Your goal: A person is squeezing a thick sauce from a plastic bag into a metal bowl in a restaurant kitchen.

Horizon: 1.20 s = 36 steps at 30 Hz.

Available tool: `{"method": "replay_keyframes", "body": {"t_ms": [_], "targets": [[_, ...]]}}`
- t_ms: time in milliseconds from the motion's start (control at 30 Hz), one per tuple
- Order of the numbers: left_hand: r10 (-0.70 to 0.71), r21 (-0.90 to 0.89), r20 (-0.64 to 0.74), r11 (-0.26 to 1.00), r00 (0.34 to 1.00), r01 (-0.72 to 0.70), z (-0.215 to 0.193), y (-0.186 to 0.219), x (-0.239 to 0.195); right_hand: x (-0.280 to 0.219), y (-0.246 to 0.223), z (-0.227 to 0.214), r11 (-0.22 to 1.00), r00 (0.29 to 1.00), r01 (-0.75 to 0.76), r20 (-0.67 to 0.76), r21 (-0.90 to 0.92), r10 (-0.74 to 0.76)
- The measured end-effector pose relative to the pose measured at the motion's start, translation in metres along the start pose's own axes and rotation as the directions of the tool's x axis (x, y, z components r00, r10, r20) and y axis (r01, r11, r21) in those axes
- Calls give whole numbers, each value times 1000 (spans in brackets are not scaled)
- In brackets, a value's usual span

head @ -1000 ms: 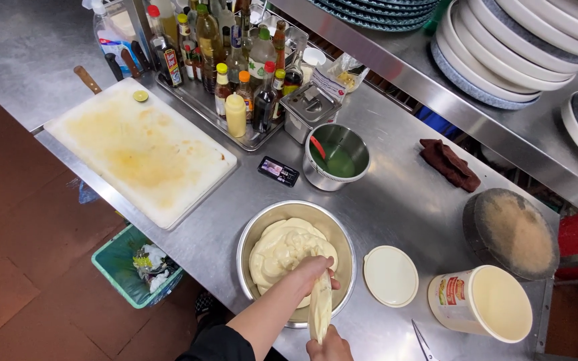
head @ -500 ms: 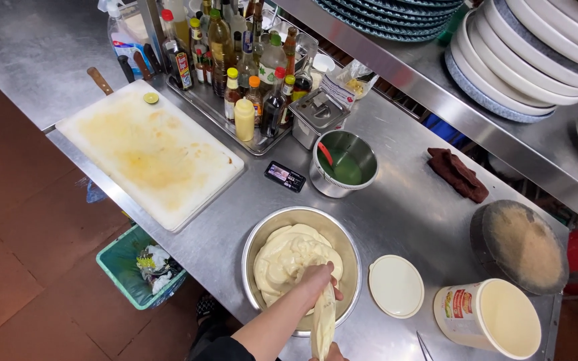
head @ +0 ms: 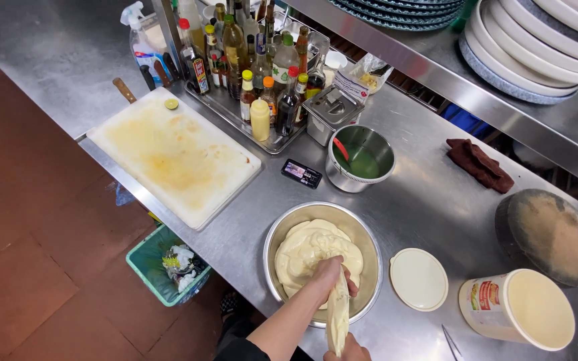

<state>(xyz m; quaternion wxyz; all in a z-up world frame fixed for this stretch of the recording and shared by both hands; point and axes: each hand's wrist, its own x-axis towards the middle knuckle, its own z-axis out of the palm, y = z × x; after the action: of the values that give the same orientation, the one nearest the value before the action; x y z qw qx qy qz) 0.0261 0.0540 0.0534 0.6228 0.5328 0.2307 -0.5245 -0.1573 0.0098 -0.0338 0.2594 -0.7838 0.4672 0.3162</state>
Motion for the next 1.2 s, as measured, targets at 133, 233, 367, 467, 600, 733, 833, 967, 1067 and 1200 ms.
{"method": "replay_keyframes", "body": {"t_ms": [133,233,367,467,600,733,833,967,1067,1200], "targets": [[42,-25,100,999,994,-39,-5,-15,19,12,8,-14,995,990,97,104,-33,-93],[72,192,74,978,995,-85,6,-19,-25,-32,-9,-44,988,989,137,50,74,-141],[72,338,169,933,983,-126,1,-39,-80,-38,-6,-59,956,964,259,32,141,-265],[-1,374,114,926,993,-42,-2,-56,-89,-51,-4,-61,875,903,424,-33,235,-428],[-24,261,128,965,991,-10,7,-57,-99,-68,-22,-69,898,934,349,-16,269,-358],[41,164,35,985,999,-47,17,-52,-91,-59,-31,-61,847,889,451,-60,281,-453],[-23,111,43,994,999,18,17,-50,-56,-58,-41,-65,793,873,479,-111,375,-475],[-43,133,25,990,999,39,36,-38,-59,-51,-37,-67,735,878,469,-171,491,-446],[-13,146,41,989,999,6,43,-31,-69,-58,-36,-78,746,912,388,-107,540,-397],[17,236,122,971,992,-46,41,-18,-85,-94,-33,-114,676,884,409,-81,613,-461]]}}
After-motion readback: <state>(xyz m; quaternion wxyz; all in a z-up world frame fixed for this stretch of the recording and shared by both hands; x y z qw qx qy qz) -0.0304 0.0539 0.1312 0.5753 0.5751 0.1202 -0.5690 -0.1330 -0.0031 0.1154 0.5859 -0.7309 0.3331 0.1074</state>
